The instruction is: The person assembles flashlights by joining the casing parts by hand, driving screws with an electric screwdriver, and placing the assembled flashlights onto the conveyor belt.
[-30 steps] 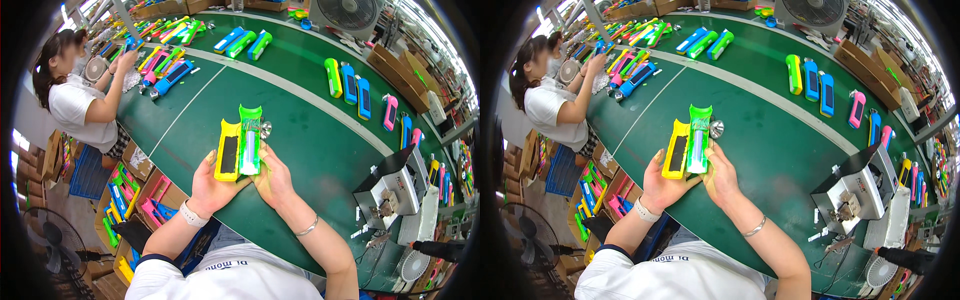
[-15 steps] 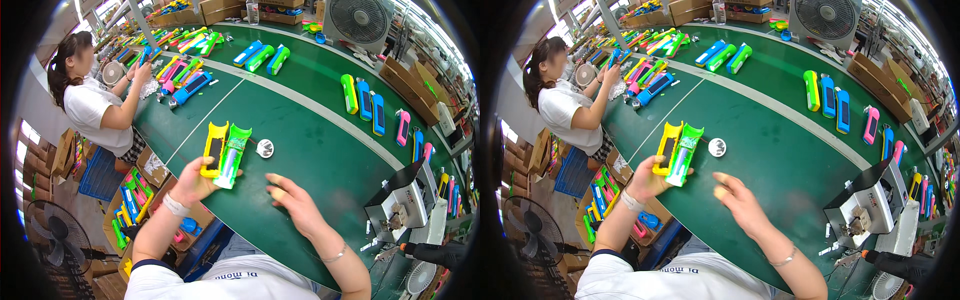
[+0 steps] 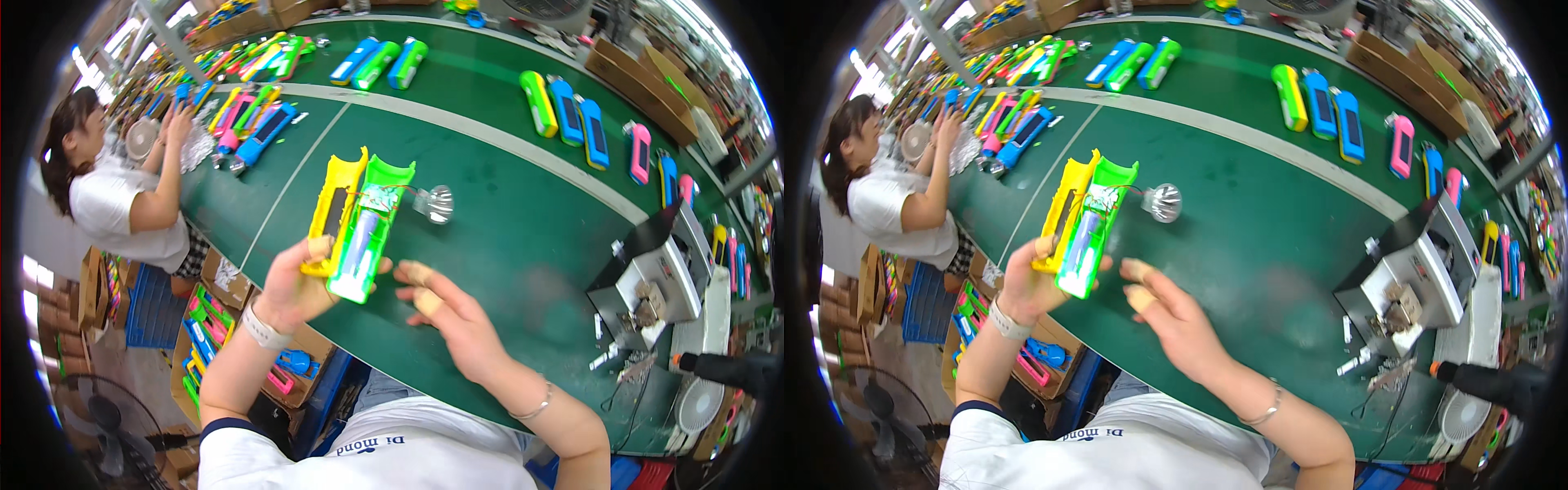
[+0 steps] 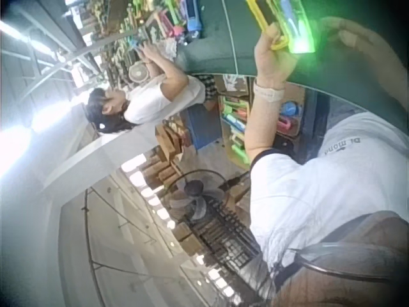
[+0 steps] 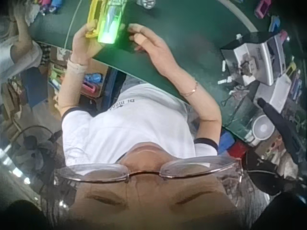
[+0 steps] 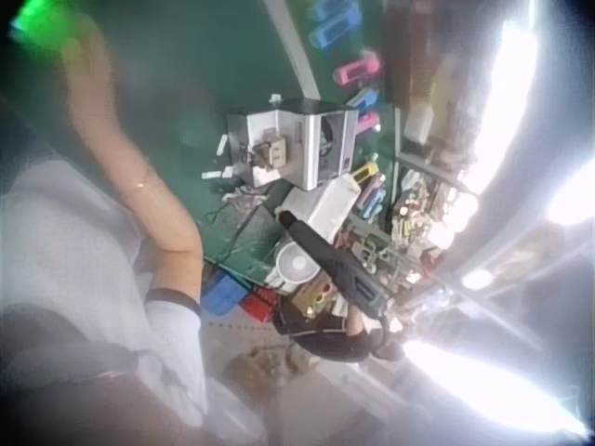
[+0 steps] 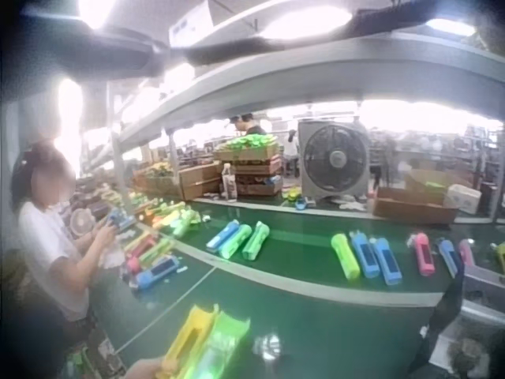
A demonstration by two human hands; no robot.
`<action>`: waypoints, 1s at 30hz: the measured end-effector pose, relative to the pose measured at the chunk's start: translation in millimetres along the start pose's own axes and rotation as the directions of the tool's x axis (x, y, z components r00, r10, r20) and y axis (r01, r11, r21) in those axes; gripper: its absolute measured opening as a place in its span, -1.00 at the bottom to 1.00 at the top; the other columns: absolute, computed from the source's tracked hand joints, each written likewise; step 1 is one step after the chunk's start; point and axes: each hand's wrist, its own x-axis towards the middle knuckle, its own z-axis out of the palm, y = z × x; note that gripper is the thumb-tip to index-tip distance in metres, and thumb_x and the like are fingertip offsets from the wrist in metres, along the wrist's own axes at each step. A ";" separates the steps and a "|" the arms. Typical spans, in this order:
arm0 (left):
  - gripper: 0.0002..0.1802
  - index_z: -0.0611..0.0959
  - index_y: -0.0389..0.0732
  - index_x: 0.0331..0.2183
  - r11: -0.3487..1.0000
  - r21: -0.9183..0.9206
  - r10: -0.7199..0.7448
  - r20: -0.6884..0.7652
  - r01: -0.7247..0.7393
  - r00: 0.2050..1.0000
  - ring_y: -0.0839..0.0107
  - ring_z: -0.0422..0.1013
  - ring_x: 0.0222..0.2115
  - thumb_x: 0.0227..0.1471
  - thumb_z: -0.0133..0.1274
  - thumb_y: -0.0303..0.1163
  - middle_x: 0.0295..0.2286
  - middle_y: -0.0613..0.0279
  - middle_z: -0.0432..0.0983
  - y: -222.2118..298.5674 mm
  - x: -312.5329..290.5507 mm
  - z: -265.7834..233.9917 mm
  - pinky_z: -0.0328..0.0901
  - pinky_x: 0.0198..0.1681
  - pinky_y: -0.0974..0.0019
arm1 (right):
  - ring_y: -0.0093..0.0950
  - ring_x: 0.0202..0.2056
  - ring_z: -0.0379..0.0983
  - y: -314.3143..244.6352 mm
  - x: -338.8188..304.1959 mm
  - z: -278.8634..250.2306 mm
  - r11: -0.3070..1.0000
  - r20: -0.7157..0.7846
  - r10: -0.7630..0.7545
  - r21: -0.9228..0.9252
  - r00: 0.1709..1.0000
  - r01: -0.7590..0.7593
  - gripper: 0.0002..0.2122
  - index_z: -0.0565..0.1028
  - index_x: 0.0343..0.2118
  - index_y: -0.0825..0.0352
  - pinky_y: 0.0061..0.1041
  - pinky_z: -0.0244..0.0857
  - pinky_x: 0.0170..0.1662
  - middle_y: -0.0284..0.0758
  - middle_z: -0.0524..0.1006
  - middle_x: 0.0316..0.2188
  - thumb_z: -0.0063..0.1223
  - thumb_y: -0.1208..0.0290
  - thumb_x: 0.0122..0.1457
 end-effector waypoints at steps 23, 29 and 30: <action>-0.19 0.10 -0.24 0.19 0.534 0.845 0.091 -0.083 0.022 0.992 0.44 0.29 -0.01 -0.04 0.13 -0.58 -0.01 0.20 0.31 -46.0 44.9 63.9 0.26 0.01 0.35 | -0.56 -0.10 0.29 31.8 -0.9 -11.2 0.937 -0.275 -0.340 -0.014 0.899 0.350 -0.54 0.21 0.20 0.34 -0.60 0.34 -0.18 -0.32 0.23 -0.04 -0.19 0.61 0.20; -0.40 0.22 -0.21 0.14 0.745 0.587 -0.219 -0.234 0.317 0.947 0.23 0.53 -0.37 0.13 -0.02 -0.25 -0.15 0.01 0.46 -25.2 45.6 57.4 0.44 -0.31 0.30 | -0.55 -0.10 0.33 14.4 -1.2 -32.4 0.873 -0.434 -0.356 0.159 0.827 0.460 -0.69 0.30 0.04 0.37 -0.43 0.27 0.02 -0.32 0.33 -0.11 -0.20 0.51 0.22; -0.40 0.22 -0.21 0.14 0.757 0.549 -0.283 -0.211 0.353 0.936 0.24 0.53 -0.36 0.14 -0.03 -0.20 -0.14 -0.01 0.45 -21.9 44.1 57.5 0.44 -0.32 0.32 | -0.56 -0.12 0.33 12.9 -1.7 -35.3 0.846 -0.426 -0.370 0.211 0.825 0.489 -0.73 0.31 -0.01 0.37 -0.43 0.27 0.03 -0.33 0.33 -0.13 -0.20 0.51 0.22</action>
